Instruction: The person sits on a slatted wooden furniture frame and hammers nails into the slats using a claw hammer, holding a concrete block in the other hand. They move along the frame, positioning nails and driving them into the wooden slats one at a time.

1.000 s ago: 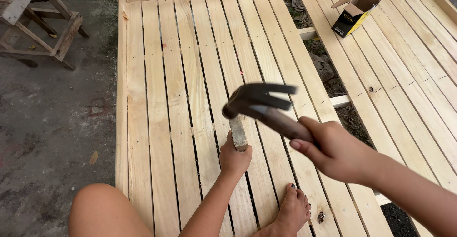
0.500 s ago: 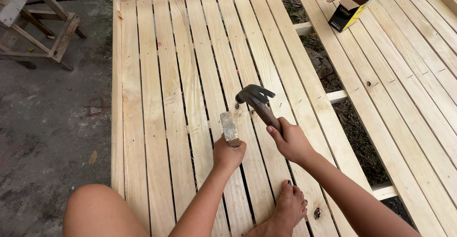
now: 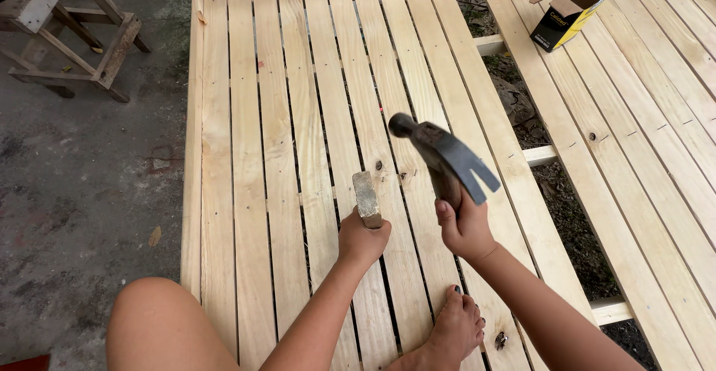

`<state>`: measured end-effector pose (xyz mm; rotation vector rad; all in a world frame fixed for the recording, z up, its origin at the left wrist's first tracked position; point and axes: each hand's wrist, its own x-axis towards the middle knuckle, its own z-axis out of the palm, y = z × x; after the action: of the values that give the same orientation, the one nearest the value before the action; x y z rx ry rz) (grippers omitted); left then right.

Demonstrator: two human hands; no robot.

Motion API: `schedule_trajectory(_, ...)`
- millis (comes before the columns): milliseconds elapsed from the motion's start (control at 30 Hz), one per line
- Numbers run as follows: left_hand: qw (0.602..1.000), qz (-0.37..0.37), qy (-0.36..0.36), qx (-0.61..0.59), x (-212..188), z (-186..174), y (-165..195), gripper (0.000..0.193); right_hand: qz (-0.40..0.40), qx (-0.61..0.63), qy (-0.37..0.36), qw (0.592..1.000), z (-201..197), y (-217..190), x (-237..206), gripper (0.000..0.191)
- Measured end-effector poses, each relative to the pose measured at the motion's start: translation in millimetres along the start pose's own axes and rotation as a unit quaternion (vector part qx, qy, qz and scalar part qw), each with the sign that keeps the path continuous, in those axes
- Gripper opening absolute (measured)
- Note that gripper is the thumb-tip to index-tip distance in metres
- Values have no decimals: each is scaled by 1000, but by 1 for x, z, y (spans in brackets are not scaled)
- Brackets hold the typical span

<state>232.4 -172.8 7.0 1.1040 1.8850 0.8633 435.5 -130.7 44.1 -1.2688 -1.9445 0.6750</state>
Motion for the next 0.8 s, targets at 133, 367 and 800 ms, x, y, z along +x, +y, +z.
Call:
schedule_trajectory(133,999,-35,-19,1,2,-5,8,21,211,-160,-186,946,24,-18,14,47)
schedule_trajectory(367,999,-29,-21,-4,-3,-5,8,24,127,-20,-54,990,-26,-39,44,39)
schedule_trajectory(800,999,-28,-34,1,11,-3,4,71,460,192,-150,854,34,25,2,48)
